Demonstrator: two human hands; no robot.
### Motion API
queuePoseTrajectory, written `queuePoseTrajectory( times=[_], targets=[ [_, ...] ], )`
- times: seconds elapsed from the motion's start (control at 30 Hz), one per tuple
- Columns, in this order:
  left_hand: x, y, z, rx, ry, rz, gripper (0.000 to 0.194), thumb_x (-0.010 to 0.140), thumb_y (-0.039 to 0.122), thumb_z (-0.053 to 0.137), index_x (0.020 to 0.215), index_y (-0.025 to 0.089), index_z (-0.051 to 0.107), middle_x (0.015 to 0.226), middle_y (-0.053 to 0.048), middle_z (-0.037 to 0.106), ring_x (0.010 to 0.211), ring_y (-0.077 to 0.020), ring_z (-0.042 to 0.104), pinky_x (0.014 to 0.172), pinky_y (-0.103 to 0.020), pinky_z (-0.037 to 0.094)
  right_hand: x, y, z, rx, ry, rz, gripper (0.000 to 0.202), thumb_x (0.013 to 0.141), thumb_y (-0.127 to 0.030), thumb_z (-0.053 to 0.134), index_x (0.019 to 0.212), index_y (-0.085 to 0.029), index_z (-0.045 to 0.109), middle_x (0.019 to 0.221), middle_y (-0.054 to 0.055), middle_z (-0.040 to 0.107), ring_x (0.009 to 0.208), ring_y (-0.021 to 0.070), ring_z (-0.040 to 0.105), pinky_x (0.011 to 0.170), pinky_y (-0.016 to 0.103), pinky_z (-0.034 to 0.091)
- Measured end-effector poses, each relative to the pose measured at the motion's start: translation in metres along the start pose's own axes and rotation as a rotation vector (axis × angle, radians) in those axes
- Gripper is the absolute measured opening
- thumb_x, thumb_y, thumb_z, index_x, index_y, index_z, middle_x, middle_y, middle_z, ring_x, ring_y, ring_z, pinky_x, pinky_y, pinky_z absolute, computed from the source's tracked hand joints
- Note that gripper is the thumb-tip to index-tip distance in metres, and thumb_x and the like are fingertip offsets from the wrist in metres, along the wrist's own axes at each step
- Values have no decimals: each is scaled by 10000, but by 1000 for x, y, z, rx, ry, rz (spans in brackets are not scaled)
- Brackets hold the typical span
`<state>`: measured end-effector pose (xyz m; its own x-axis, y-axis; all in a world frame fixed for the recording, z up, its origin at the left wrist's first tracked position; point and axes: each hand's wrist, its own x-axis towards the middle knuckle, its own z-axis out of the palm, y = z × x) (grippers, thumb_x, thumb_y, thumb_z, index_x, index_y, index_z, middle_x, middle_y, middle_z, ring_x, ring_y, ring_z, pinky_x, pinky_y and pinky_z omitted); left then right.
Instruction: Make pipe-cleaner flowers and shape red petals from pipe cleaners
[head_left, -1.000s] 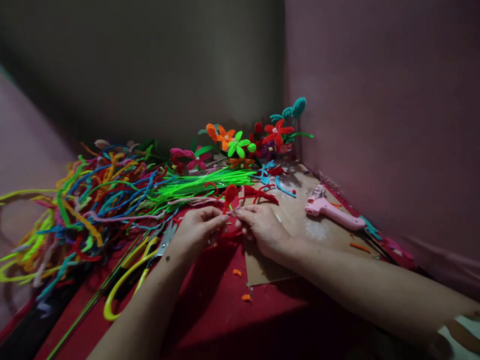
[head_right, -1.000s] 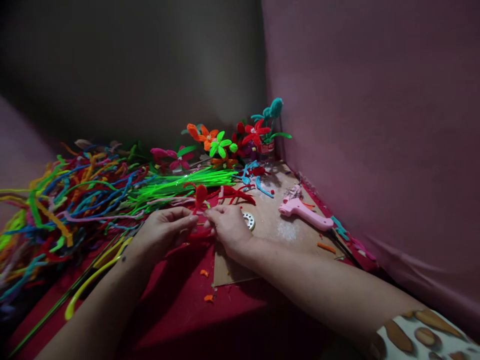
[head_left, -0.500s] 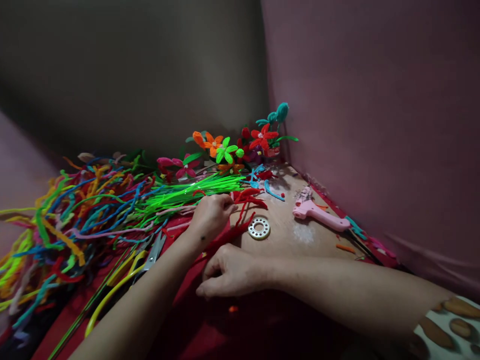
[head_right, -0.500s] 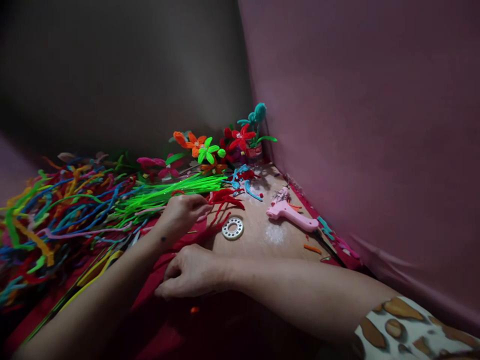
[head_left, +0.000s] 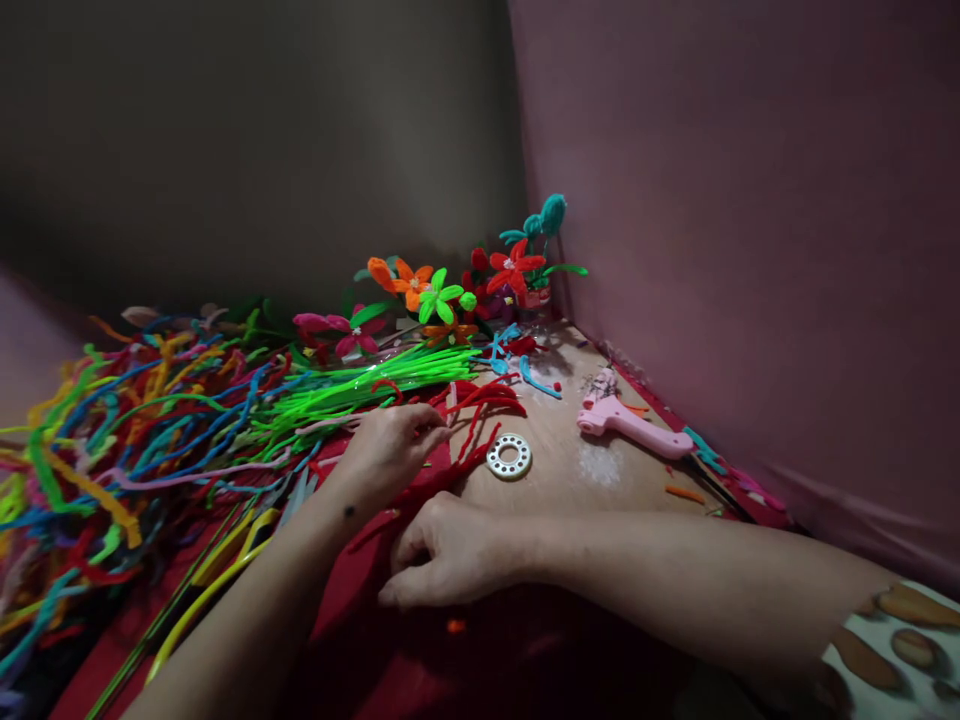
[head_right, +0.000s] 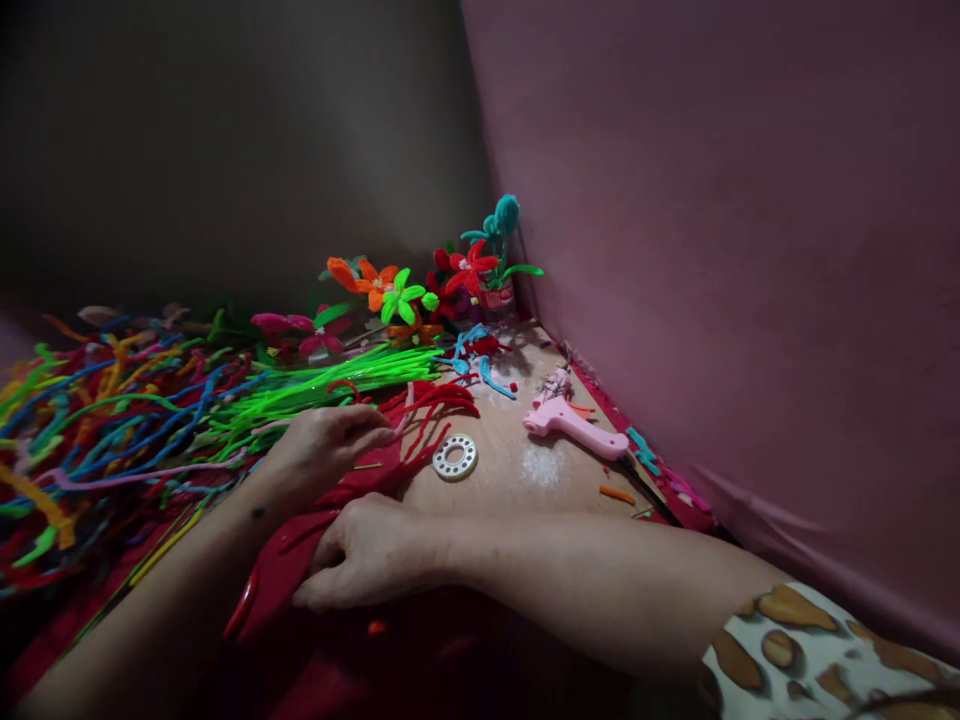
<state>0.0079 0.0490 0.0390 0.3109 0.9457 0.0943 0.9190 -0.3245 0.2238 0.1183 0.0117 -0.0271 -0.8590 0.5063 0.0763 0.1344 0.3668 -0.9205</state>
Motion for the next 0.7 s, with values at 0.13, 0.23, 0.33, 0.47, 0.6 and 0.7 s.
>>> queuePoseTrajectory(
  times=[0.13, 0.23, 0.33, 0.47, 0.6, 0.7],
  targets=[
    [-16, -3, -1, -15, -102, 65, 231, 774, 348, 489, 757, 199, 665, 749, -42, 674, 656, -160, 575, 591, -239, 368, -1, 0, 0, 1, 1, -22, 263, 715, -313, 518, 520, -139, 482, 464, -43, 434, 439, 50, 388, 418, 165, 285],
    [-27, -5, -2, 96, -152, -6, 217, 749, 366, 506, 745, 219, 665, 732, -48, 669, 632, -179, 572, 549, -252, 343, -2, 0, 0, 0, 3, -23, 233, 708, -261, 526, 518, -137, 474, 469, -49, 422, 461, 47, 378, 439, 164, 291],
    [-37, -10, -2, 178, -190, -45, 164, 718, 284, 506, 718, 235, 662, 718, -47, 668, 633, -188, 583, 547, -254, 333, -1, 1, 1, 3, -4, -23, 220, 714, -263, 528, 534, -140, 498, 471, -49, 429, 456, 48, 380, 429, 163, 287],
    [-42, -14, 2, 237, -275, -27, 193, 716, 228, 454, 653, 223, 636, 674, -57, 658, 617, -196, 592, 534, -259, 319, -1, 2, 3, -4, 4, 10, 213, 728, -299, 540, 585, -142, 556, 471, -49, 449, 432, 45, 386, 410, 156, 284],
    [-43, -18, 5, 240, -278, -58, 230, 740, 233, 430, 689, 231, 655, 693, -61, 670, 644, -199, 609, 546, -256, 335, -2, -3, 1, -17, -1, 29, 208, 733, -299, 550, 596, -144, 564, 462, -51, 453, 423, 42, 392, 406, 152, 282],
    [-42, -24, 2, 195, -240, -56, 231, 758, 260, 441, 709, 247, 667, 717, -42, 680, 658, -176, 606, 574, -240, 356, -3, -7, 0, -31, -27, 69, 194, 742, -293, 549, 620, -144, 575, 477, -49, 475, 432, 44, 415, 415, 155, 287]
  ],
)
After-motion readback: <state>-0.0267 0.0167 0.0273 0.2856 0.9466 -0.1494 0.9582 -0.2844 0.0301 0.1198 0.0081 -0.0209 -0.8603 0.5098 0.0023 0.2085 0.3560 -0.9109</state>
